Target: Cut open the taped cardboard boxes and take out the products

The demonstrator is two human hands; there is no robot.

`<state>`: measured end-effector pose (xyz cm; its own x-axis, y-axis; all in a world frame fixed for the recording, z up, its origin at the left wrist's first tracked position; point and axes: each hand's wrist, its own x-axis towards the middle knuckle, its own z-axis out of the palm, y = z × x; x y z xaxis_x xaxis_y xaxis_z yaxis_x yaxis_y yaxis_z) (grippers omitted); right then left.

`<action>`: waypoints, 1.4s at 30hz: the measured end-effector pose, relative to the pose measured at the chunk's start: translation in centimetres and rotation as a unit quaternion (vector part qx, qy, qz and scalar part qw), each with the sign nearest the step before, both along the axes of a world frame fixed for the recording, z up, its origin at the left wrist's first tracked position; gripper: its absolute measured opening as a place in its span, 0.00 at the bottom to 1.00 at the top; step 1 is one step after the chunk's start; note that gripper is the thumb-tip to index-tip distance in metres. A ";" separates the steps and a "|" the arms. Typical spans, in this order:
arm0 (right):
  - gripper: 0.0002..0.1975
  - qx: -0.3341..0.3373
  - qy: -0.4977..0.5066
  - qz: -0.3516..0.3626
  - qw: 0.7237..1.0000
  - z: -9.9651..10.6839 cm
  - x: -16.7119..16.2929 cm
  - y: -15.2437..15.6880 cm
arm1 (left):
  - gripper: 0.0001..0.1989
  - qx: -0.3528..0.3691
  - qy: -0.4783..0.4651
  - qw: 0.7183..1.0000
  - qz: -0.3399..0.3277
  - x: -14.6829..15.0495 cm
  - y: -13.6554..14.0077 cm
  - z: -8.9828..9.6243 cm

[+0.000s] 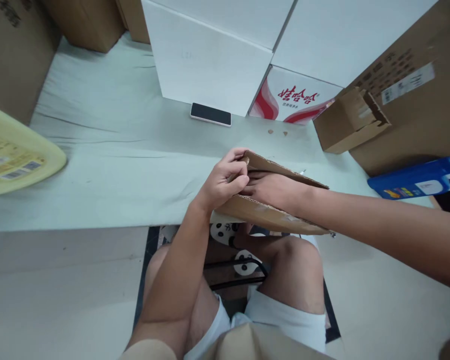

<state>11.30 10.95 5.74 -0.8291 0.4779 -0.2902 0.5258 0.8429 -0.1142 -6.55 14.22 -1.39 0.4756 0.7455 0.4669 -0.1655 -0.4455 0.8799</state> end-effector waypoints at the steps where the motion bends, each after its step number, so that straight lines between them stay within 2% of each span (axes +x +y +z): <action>1: 0.29 0.007 -0.013 0.016 1.000 0.5 0.2 -0.2 | 0.15 -0.002 0.004 1.000 0.001 0.0 0.0 0.1; 5: 0.22 0.042 -0.032 0.044 0.998 2.9 1.1 -1.0 | 0.13 0.002 -0.003 1.000 0.006 0.0 0.0 0.2; 8: 0.18 0.107 -0.056 0.054 0.991 4.3 1.8 -1.8 | 0.14 0.009 -0.014 1.000 0.009 0.2 0.1 0.1; 12: 0.24 0.167 -0.078 0.055 0.981 5.5 2.8 -2.6 | 0.14 0.016 -0.027 0.999 0.010 0.3 0.2 -0.1; 16: 0.26 0.190 -0.087 0.047 0.977 5.7 3.2 -3.1 | 0.15 0.017 -0.026 1.000 0.002 0.3 0.3 -0.2; 23: 0.15 0.215 -0.095 0.043 0.971 5.7 3.1 -3.9 | 0.14 0.011 -0.031 0.999 0.005 0.2 0.1 -0.2; 28: 0.16 0.219 -0.041 0.069 0.972 5.6 4.5 -4.2 | 0.13 0.008 -0.037 0.999 0.005 0.3 0.0 0.0; 34: 0.18 0.225 -0.023 0.050 0.973 4.8 5.6 -4.7 | 0.13 0.004 -0.046 0.999 -0.001 0.4 0.0 0.0; 42: 0.12 0.226 -0.044 0.057 0.971 6.3 7.0 -4.2 | 0.13 0.004 -0.032 0.999 0.031 0.5 -0.1 0.1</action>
<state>18.28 6.71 12.01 -0.8656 0.4797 -0.1438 0.4174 0.8498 0.3219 -6.04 14.15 -1.33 0.3970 0.7694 0.5004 -0.1933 -0.4629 0.8651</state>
